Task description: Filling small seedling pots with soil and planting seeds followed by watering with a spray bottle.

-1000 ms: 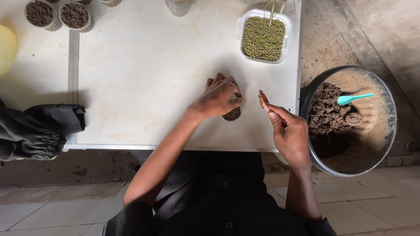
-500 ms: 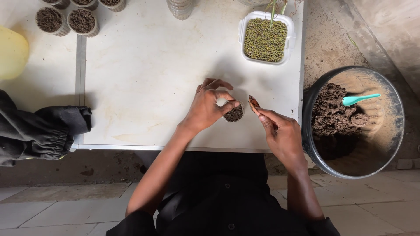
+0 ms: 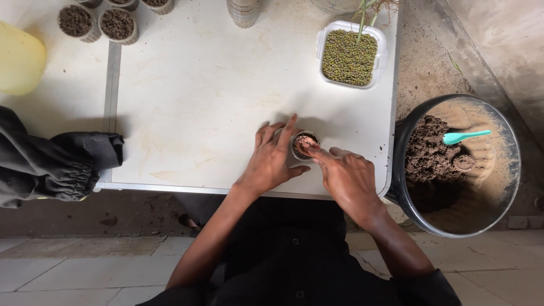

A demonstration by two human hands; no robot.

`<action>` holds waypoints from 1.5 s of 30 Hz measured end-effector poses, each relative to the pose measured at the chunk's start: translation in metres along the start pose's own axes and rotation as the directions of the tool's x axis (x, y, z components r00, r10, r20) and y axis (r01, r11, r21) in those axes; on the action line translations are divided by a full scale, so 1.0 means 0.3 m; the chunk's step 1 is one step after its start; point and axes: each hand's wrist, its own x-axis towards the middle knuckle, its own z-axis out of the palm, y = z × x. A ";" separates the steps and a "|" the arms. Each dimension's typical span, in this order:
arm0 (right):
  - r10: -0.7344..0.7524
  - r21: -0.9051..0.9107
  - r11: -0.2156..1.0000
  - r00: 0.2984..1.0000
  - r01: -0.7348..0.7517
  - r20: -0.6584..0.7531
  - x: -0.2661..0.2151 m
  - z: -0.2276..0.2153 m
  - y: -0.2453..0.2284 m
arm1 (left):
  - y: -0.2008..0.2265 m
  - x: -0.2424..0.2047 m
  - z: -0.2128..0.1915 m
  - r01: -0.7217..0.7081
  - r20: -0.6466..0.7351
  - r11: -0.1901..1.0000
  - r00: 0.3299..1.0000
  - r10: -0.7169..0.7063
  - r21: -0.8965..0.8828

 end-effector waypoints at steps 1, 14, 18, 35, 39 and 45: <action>-0.004 -0.004 1.000 1.000 0.004 0.003 -0.001 -0.052 -0.026 | -0.006 0.004 0.018 0.004 -0.003 1.000 1.000 -0.004 -0.003; -0.077 -0.165 0.981 0.986 0.100 0.145 0.003 -0.165 -0.096 | -0.038 0.012 0.081 -0.001 -0.102 0.998 0.995 0.007 0.064; -0.064 -0.184 0.978 0.980 0.100 0.191 0.003 -0.235 -0.151 | -0.054 0.006 0.092 -0.004 -0.126 0.999 0.992 0.008 0.033; -0.007 -0.104 0.994 0.988 0.023 0.154 0.054 -0.147 -0.059 | -0.039 0.010 0.063 0.016 -0.115 0.998 0.993 -0.008 0.064; -0.003 -0.077 0.997 0.986 0.016 0.165 0.057 -0.165 -0.050 | -0.019 0.007 0.038 0.040 -0.096 0.997 0.995 -0.034 0.063; 0.029 -0.089 0.996 0.983 -0.013 0.180 0.069 -0.137 -0.052 | -0.024 0.016 0.058 0.025 -0.145 0.997 0.989 -0.015 0.070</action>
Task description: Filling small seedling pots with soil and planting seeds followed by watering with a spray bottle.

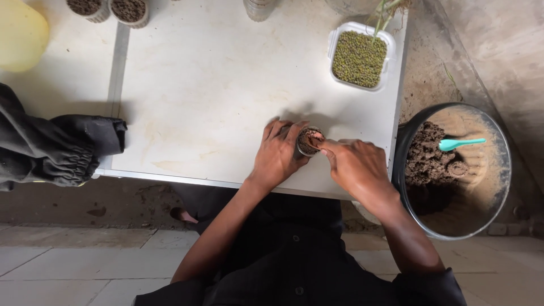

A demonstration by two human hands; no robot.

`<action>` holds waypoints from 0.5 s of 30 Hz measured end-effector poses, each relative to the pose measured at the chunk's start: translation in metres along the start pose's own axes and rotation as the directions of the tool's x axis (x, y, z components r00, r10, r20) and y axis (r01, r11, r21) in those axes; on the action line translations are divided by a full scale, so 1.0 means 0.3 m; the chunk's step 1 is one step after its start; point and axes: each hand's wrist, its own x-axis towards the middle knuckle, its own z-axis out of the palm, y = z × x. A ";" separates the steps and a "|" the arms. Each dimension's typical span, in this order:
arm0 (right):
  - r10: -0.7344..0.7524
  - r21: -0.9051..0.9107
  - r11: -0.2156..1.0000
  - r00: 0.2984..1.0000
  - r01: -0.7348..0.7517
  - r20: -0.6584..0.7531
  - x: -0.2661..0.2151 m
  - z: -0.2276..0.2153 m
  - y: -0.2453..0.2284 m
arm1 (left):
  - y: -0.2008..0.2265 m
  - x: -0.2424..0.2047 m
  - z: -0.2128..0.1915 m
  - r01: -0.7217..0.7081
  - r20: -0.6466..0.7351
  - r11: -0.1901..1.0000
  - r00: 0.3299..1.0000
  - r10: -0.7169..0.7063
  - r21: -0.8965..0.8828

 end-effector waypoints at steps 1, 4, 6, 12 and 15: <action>0.006 0.003 1.000 1.000 -0.006 0.003 -0.022 -0.019 0.000 | 0.006 -0.011 0.009 -0.003 0.007 1.000 1.000 0.003 -0.002; 0.023 0.006 1.000 1.000 -0.023 -0.005 -0.027 -0.043 -0.007 | -0.003 -0.006 0.007 -0.008 0.000 1.000 1.000 0.008 -0.014; -0.035 0.010 0.999 0.999 0.036 -0.022 0.000 0.027 -0.001 | -0.013 -0.004 0.025 -0.002 -0.023 1.000 1.000 0.001 -0.031; -0.005 0.052 0.999 1.000 0.005 -0.008 -0.033 -0.032 -0.014 | -0.016 -0.011 0.037 0.002 -0.018 1.000 1.000 -0.003 -0.017; -0.015 0.044 0.999 0.999 0.014 0.032 -0.010 -0.001 0.007 | 0.008 -0.010 0.000 0.013 -0.026 0.999 1.000 -0.014 -0.045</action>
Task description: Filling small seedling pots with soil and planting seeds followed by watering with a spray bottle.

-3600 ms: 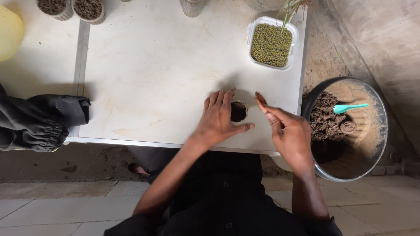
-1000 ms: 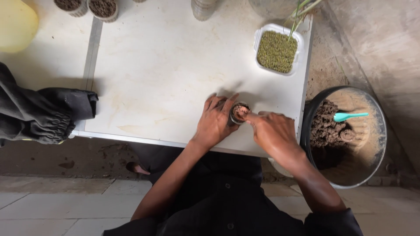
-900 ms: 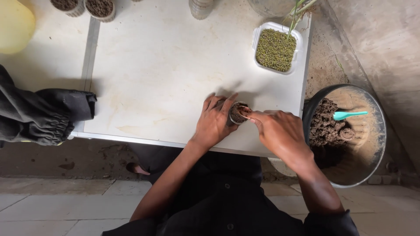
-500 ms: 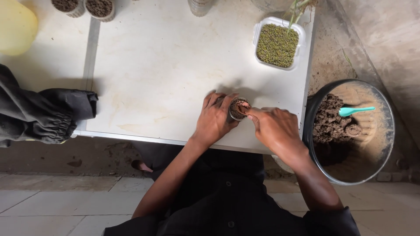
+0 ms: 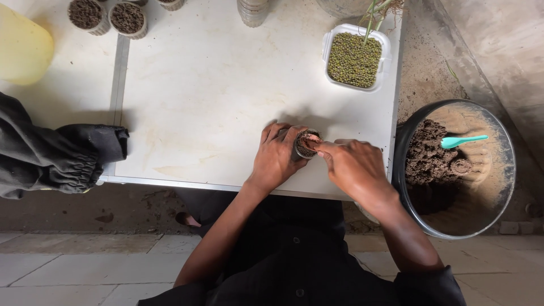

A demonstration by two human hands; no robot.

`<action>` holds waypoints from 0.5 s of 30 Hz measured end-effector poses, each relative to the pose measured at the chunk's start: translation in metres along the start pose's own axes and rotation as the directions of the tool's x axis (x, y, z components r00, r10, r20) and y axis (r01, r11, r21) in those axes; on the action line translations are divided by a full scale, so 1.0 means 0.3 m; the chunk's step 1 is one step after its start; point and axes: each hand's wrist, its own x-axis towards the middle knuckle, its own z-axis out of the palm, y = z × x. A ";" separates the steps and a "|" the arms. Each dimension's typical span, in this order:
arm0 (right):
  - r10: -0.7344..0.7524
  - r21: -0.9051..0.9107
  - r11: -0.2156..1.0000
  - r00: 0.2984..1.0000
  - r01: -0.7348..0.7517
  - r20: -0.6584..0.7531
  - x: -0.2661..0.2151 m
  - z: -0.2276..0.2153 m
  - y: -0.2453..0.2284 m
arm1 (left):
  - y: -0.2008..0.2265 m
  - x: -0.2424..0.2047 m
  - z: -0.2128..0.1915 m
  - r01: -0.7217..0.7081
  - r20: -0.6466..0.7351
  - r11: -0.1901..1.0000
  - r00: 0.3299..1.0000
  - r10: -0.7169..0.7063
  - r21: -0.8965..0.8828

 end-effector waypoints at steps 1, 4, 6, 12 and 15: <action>-0.001 0.001 1.000 1.000 0.001 -0.004 -0.005 -0.021 0.003 | 0.000 0.002 0.001 -0.002 -0.002 1.000 1.000 0.002 0.003; -0.004 -0.001 1.000 0.998 0.004 -0.069 0.004 -0.035 0.019 | 0.000 0.006 -0.003 0.000 0.013 1.000 1.000 0.000 0.015; -0.056 -0.022 0.998 0.995 0.055 -0.082 0.033 0.026 0.045 | 0.009 0.002 -0.002 0.008 0.011 1.000 1.000 -0.008 0.016; -0.062 0.031 0.997 0.997 0.064 -0.037 0.017 -0.002 0.012 | -0.015 0.001 0.026 -0.011 -0.026 1.000 1.000 0.011 0.009; -0.022 0.021 1.000 0.999 0.022 0.026 -0.014 -0.038 -0.003 | -0.007 0.006 0.017 -0.023 -0.039 1.000 0.999 0.024 0.013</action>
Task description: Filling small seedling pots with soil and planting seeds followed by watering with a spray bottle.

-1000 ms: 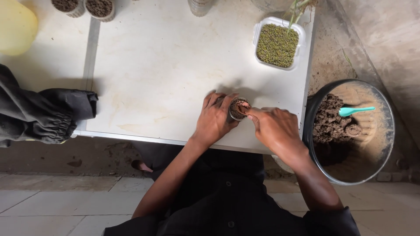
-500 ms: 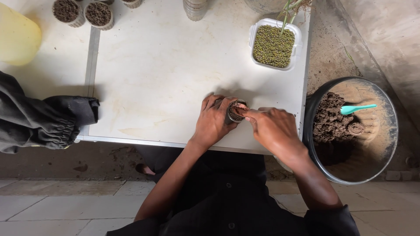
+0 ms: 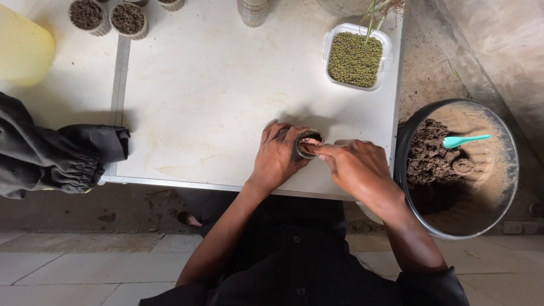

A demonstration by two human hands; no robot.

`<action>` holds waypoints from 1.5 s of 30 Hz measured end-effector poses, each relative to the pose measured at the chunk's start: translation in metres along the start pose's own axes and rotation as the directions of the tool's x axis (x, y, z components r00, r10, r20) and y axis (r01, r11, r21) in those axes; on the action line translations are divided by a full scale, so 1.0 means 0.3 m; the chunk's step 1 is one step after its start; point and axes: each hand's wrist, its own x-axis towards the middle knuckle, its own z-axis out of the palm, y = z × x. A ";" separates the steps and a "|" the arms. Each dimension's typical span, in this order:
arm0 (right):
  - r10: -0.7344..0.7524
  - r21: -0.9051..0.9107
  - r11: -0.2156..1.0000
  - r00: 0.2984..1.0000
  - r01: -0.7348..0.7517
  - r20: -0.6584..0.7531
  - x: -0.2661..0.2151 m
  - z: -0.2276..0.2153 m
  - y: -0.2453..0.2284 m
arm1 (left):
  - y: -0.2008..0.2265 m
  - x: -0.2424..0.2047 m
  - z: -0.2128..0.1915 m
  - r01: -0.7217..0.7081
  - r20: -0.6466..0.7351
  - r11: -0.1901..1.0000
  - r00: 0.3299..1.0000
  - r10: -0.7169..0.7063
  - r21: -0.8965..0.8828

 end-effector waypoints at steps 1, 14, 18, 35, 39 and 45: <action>0.000 0.003 1.000 1.000 0.000 0.003 0.010 0.022 0.004 | -0.003 -0.007 0.002 0.002 0.004 1.000 1.000 -0.002 0.001; -0.044 -0.006 0.999 0.977 0.044 -0.210 -0.030 0.073 0.068 | 0.009 -0.005 -0.006 0.021 0.042 1.000 0.999 -0.021 0.008; -0.071 0.044 0.996 0.977 0.081 -0.200 -0.019 0.156 0.093 | 0.013 -0.002 0.013 0.017 0.001 1.000 1.000 -0.017 -0.010; 0.575 0.342 0.818 0.678 -0.463 -0.457 -0.063 0.272 0.977 | 0.275 0.045 0.228 -0.148 -0.018 0.981 0.989 0.147 -0.124; 0.654 0.002 0.725 0.687 -0.689 -0.317 0.192 0.550 1.284 | 0.312 0.063 0.290 -0.154 -0.017 0.974 0.988 0.153 -0.163; 0.568 -0.042 0.794 0.765 -0.607 -0.304 0.265 0.552 1.132 | 0.322 0.066 0.305 -0.154 -0.042 0.980 0.988 0.149 -0.123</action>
